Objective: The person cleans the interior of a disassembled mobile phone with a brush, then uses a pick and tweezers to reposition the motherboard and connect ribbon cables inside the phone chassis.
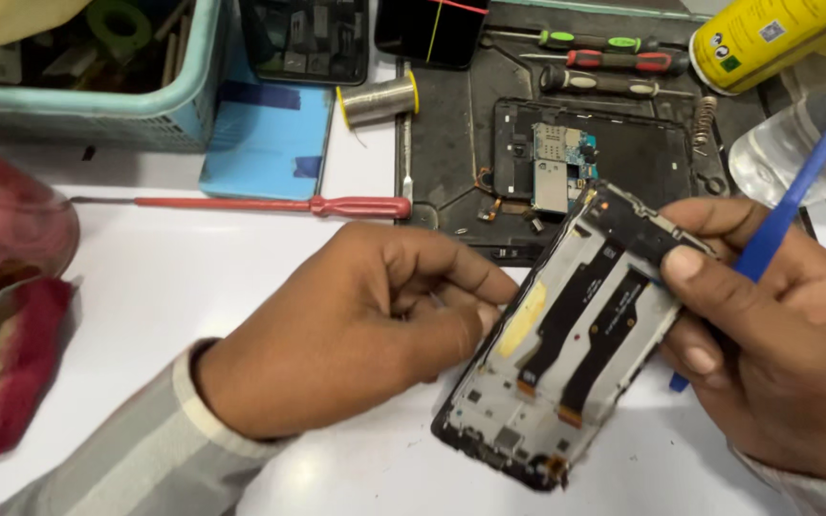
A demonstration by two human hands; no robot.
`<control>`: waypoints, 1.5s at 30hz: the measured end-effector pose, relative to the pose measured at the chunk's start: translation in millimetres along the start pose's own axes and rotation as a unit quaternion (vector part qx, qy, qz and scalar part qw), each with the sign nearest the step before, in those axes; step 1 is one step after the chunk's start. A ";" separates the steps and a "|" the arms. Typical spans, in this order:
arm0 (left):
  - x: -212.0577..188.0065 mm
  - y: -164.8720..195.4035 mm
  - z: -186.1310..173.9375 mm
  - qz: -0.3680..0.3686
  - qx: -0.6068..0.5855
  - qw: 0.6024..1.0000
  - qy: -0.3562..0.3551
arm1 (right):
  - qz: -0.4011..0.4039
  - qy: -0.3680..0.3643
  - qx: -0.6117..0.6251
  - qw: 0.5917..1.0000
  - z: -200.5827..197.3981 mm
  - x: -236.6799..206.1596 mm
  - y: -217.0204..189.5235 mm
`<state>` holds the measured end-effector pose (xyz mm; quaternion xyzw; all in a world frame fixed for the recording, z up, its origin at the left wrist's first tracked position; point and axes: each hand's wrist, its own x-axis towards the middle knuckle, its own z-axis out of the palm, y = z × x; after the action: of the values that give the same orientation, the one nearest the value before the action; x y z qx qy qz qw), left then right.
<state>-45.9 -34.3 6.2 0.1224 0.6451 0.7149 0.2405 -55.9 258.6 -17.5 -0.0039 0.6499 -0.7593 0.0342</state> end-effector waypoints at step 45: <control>0.9 8.4 16.4 -0.069 0.017 0.997 0.036 | 0.014 0.023 -0.040 0.999 -9.8 -11.3 11.8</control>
<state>-40.2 -20.2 16.5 0.0560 0.6726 0.6893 0.2634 -44.6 267.1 -30.3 0.0213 0.6801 -0.7322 0.0300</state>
